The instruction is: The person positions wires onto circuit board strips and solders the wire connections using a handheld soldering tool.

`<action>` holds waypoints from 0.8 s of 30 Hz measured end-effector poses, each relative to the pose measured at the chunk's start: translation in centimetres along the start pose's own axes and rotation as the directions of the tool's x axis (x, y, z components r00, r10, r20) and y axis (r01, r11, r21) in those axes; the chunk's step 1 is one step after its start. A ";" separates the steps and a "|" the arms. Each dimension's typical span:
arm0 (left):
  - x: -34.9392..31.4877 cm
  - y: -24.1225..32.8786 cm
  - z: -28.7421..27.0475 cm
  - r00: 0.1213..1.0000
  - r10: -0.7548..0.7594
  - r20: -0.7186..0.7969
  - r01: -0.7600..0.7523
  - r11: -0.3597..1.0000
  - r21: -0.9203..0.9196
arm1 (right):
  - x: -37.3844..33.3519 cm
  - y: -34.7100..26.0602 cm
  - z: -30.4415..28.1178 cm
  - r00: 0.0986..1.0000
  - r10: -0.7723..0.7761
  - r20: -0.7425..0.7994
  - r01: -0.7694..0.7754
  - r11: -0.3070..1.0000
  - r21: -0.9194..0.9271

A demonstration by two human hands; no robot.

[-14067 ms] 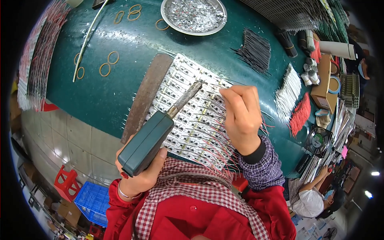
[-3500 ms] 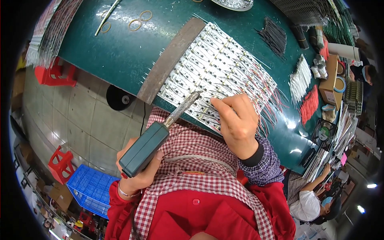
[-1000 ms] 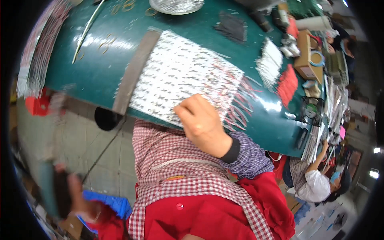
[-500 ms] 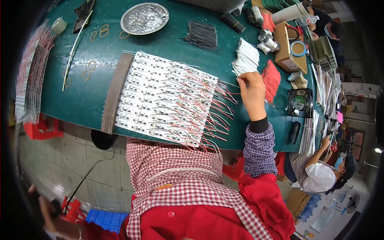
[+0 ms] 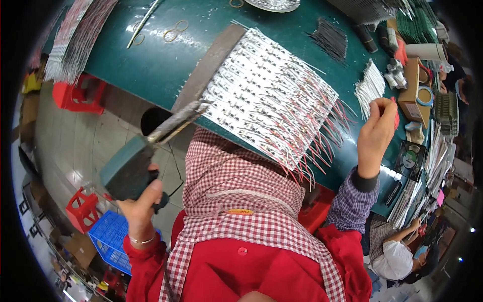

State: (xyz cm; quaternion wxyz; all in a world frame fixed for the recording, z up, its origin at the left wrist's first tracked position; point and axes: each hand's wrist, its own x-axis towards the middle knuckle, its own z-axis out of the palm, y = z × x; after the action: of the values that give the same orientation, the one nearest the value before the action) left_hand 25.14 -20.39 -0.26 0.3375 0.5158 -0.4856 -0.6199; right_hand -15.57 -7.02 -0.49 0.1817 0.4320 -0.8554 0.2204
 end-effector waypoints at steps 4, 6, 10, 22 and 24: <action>-1.3 -1.8 0.7 0.993 -0.079 0.090 0.080 0.997 -0.006 | -1.8 -9.2 0.2 0.926 -0.305 0.223 0.132 0.814 0.566; -1.9 -3.0 0.9 0.994 0.032 0.104 -0.044 0.992 0.120 | -3.3 -11.4 1.5 0.882 -0.390 0.266 0.115 0.725 0.679; -2.9 -3.6 0.8 0.991 0.005 0.136 -0.025 0.989 0.146 | -5.5 -12.8 3.6 0.833 -0.431 0.347 0.091 0.726 0.681; -2.8 -4.6 1.1 0.903 0.300 0.307 -0.413 0.802 0.432 | -5.9 -13.7 4.5 0.869 -0.345 0.356 0.055 0.781 0.622; -2.7 -4.5 1.2 0.918 0.275 0.288 -0.379 0.824 0.421 | -5.8 -13.8 4.5 0.868 -0.339 0.362 0.048 0.784 0.619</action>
State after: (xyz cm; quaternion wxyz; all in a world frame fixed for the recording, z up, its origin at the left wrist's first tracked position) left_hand 25.02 -16.30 -3.71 0.2502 0.4206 -0.7356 -0.4685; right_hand -1.56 -12.90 -4.17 -0.1446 0.5939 -0.7111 0.3475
